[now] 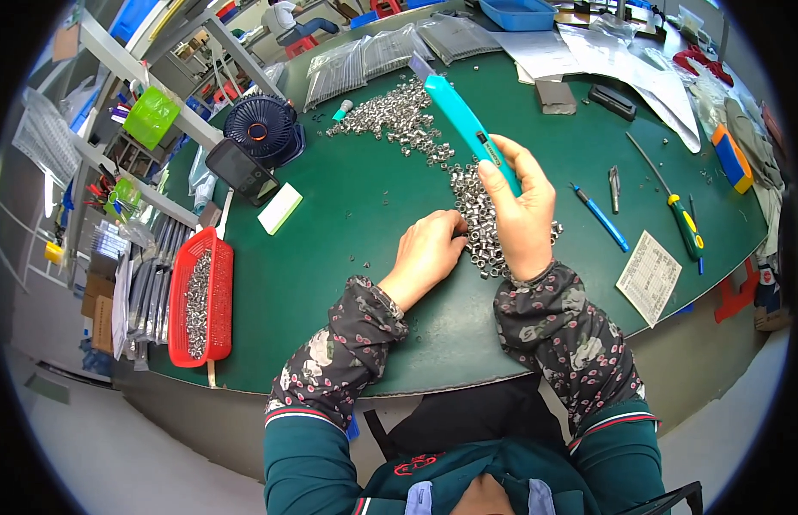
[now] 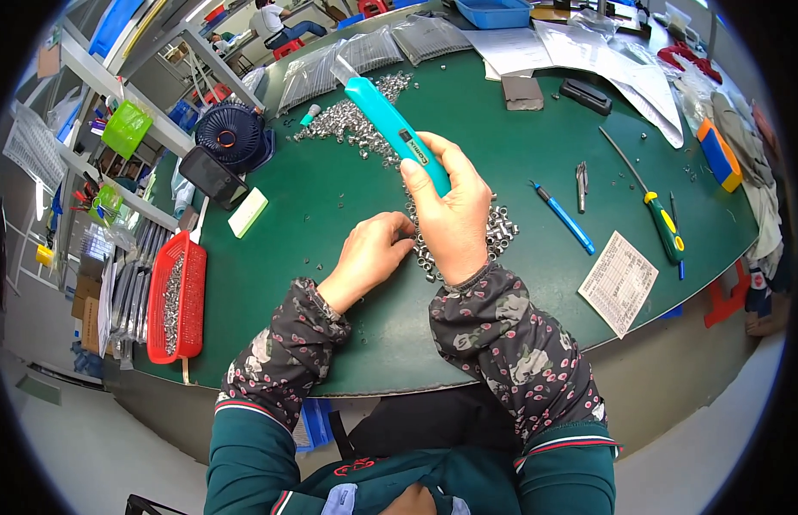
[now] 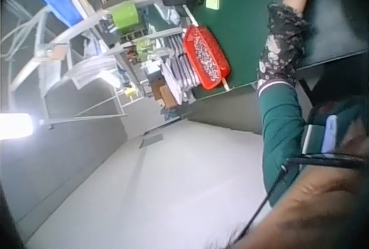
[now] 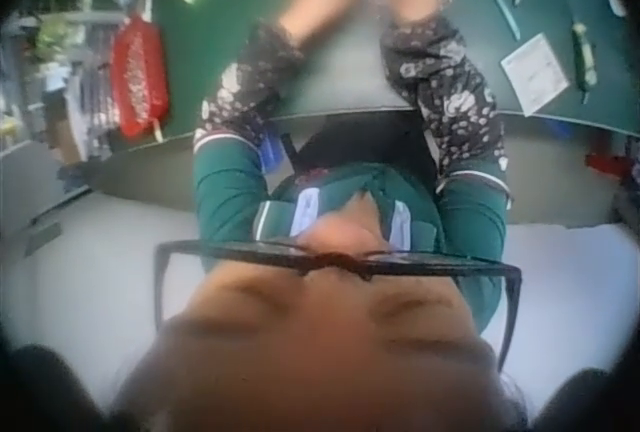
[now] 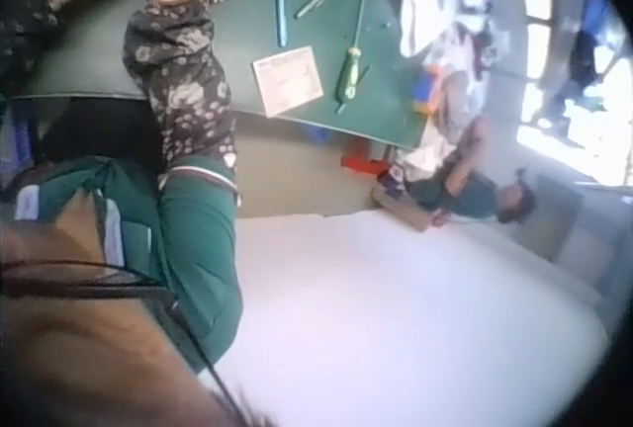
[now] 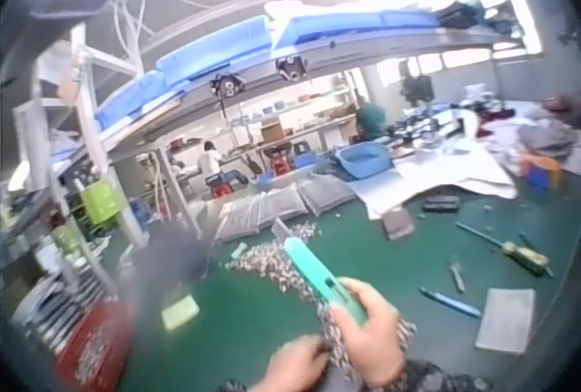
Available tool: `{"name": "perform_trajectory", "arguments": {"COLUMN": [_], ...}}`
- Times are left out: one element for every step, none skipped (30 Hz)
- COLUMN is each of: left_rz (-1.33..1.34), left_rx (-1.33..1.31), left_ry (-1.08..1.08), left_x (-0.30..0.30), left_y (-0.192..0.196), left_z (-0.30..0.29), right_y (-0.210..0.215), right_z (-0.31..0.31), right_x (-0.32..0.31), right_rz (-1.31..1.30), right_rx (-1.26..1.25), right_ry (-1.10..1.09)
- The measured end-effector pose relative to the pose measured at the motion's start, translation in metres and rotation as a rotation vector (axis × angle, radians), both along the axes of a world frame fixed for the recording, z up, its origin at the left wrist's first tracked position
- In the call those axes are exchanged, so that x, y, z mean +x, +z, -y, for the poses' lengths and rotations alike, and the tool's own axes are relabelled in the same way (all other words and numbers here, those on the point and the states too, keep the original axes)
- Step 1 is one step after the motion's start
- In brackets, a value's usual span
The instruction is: The person is manually cleaning or deburring small metal hardware components using a utility knife at an industrial workbench.
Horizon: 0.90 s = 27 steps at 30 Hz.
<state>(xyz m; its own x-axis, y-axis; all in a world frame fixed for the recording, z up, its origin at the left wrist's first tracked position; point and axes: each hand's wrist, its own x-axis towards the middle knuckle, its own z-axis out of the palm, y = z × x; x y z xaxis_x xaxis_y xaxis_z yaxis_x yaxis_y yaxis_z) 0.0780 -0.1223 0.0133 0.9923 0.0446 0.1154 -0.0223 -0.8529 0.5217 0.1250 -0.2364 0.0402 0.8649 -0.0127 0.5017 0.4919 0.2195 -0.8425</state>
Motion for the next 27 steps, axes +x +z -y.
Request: {"name": "perform_trajectory", "arguments": {"left_rz": [0.011, 0.023, 0.025, -0.025, -0.072, 0.011, -0.185, -0.179, -0.152, -0.131, -0.072, -0.011, 0.012, 0.069, 0.121, 0.135, 0.154, 0.167, 0.173, 0.173, 0.174, 0.180, 0.174, 0.168, 0.174, 0.177, 0.179], "left_rx": [0.006, 0.012, 0.015, -0.156, -0.327, -0.644, -1.045, -1.323, -1.588, -1.581, -1.677, -1.774, -1.771, -1.795, -1.821, -1.823, -1.817, -1.815, -1.820, -1.814, -1.807, -1.810, -1.799, -1.789, -1.793, -1.774, -1.755], "left_ry": [-0.003, -0.005, 0.000, 0.063, 0.126, 0.075, 0.140, 0.124, 0.113, 0.118, 0.116, 0.118, 0.125, 0.129, 0.130, 0.132, 0.150, 0.164, 0.160, 0.152, 0.143, 0.137, 0.117, 0.102, 0.103, 0.111, 0.118], "left_x": [0.000, -0.001, -0.002, -0.004, -0.007, -0.017, -0.025, -0.031, -0.042, -0.050, -0.057, -0.065, -0.070, -0.075, -0.078, -0.080, -0.081, -0.080, -0.081, -0.082, -0.082, -0.081, -0.081, -0.082, -0.082, -0.081, -0.081], "left_y": [-0.001, -0.001, 0.002, 0.007, 0.010, 0.005, 0.019, 0.016, 0.016, 0.012, 0.009, 0.005, -0.001, -0.006, -0.008, -0.009, -0.009, -0.010, -0.011, -0.011, -0.012, -0.012, -0.013, -0.013, -0.013, -0.011, -0.010], "left_z": [-0.001, -0.002, -0.004, -0.006, -0.010, -0.027, -0.034, -0.044, -0.058, -0.069, -0.081, -0.090, -0.099, -0.107, -0.113, -0.117, -0.119, -0.121, -0.123, -0.125, -0.126, -0.127, -0.128, -0.127, -0.125, -0.124, -0.123], "right_y": [-0.001, -0.002, -0.003, -0.004, -0.005, -0.001, -0.003, -0.005, -0.004, -0.003, -0.009, -0.011, -0.013, -0.014, -0.016, -0.017, -0.016, -0.014, -0.016, -0.018, -0.018, -0.019, -0.020, -0.020, -0.018, -0.017, -0.016], "right_z": [-0.001, -0.002, -0.003, -0.002, -0.001, -0.004, -0.004, -0.002, -0.005, -0.005, -0.006, -0.008, -0.010, -0.012, -0.013, -0.013, -0.014, -0.014, -0.015, -0.016, -0.017, -0.018, -0.017, -0.017, -0.017, -0.017, -0.017], "right_x": [0.000, 0.001, 0.002, 0.003, 0.003, -0.002, -0.001, -0.002, -0.005, -0.011, -0.012, -0.016, -0.019, -0.023, -0.026, -0.030, -0.034, -0.037, -0.037, -0.038, -0.037, -0.038, -0.038, -0.039, -0.039, -0.039, -0.039], "right_rz": [0.000, 0.009, 0.019, 0.022, 0.006, -0.003, 0.004, 0.044, 0.091, 0.006, -0.043, 0.035, 0.113, 0.146, 0.223, 0.211, 0.199, 0.160, 0.175, 0.147, 0.121, 0.128, 0.078, 0.026, 0.029, 0.007, -0.015], "right_rx": [0.003, -0.001, -0.006, -0.003, -0.031, -0.042, -0.038, -0.121, -0.189, -0.219, -0.302, -0.364, -0.425, -0.468, -0.511, -0.554, -0.599, -0.630, -0.664, -0.685, -0.704, -0.709, -0.702, -0.695, -0.700, -0.705, -0.709], "right_ry": [0.003, 0.003, 0.004, 0.009, 0.025, 0.061, 0.069, 0.037, 0.021, 0.111, 0.150, 0.159, 0.166, 0.223, 0.261, 0.313, 0.364, 0.422, 0.443, 0.468, 0.491, 0.490, 0.522, 0.559, 0.562, 0.574, 0.585]}}
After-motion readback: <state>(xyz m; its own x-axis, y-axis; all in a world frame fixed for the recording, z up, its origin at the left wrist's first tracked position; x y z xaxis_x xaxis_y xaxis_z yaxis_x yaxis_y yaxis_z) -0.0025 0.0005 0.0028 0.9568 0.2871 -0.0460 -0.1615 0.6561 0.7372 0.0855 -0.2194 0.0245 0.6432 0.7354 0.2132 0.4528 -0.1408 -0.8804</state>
